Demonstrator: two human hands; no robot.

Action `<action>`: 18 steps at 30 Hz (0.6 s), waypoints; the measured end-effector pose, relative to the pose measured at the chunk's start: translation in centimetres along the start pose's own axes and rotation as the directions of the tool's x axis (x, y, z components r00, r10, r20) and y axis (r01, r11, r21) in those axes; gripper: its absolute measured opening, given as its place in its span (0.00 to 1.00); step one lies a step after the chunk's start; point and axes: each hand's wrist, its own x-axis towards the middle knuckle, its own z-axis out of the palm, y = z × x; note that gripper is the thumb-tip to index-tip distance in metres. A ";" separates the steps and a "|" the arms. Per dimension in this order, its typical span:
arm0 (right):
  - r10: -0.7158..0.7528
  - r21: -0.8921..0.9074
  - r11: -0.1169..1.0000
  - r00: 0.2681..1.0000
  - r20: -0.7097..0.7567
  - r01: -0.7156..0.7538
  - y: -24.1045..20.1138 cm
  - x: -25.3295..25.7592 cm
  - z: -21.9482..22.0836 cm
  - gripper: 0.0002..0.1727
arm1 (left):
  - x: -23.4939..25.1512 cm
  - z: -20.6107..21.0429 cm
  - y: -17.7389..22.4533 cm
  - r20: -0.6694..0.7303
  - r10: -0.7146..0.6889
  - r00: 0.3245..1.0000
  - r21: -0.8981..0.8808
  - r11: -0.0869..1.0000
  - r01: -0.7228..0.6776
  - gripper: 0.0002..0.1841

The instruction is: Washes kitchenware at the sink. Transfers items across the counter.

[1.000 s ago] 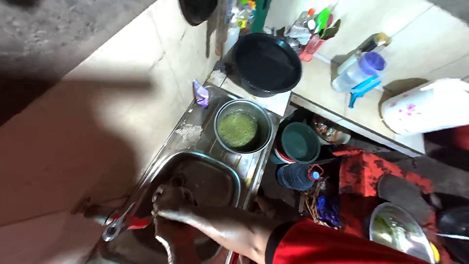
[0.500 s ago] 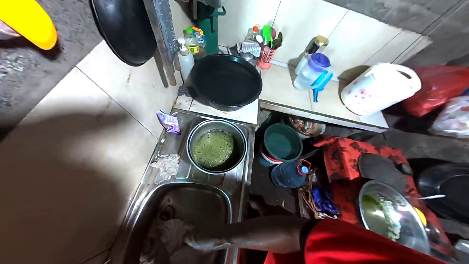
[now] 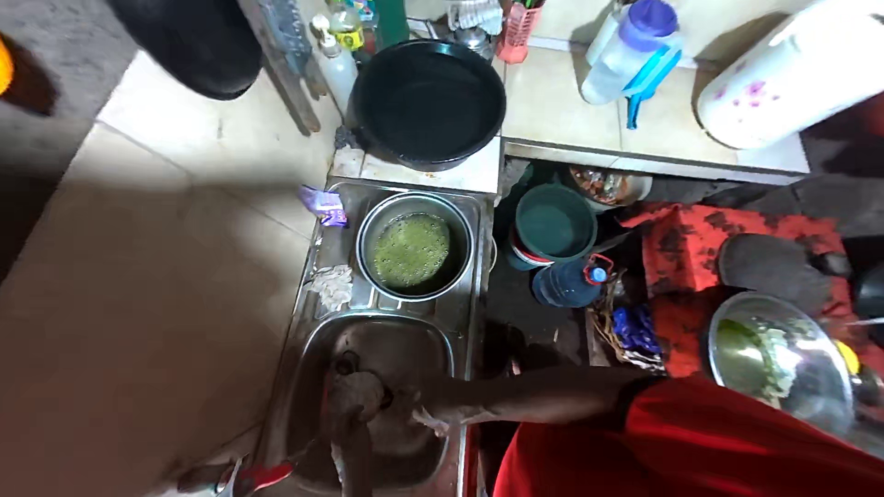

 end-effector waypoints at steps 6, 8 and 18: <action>0.035 0.144 0.990 0.988 -0.149 -0.013 4.5 -5.8 -0.9 0.14 | -2.8 0.7 -0.4 -0.067 0.014 0.998 0.120 0.993 -0.006 0.13; 0.096 0.246 0.968 0.978 -0.185 -0.048 7.1 -8.4 -1.0 0.11 | -3.7 1.0 -0.1 -0.068 -0.012 0.998 0.099 0.995 0.019 0.14; 0.523 0.466 0.800 0.819 -0.234 -0.378 16.3 -22.2 -2.7 0.17 | -5.6 1.9 4.2 -0.091 0.050 0.995 -0.080 0.995 -0.057 0.13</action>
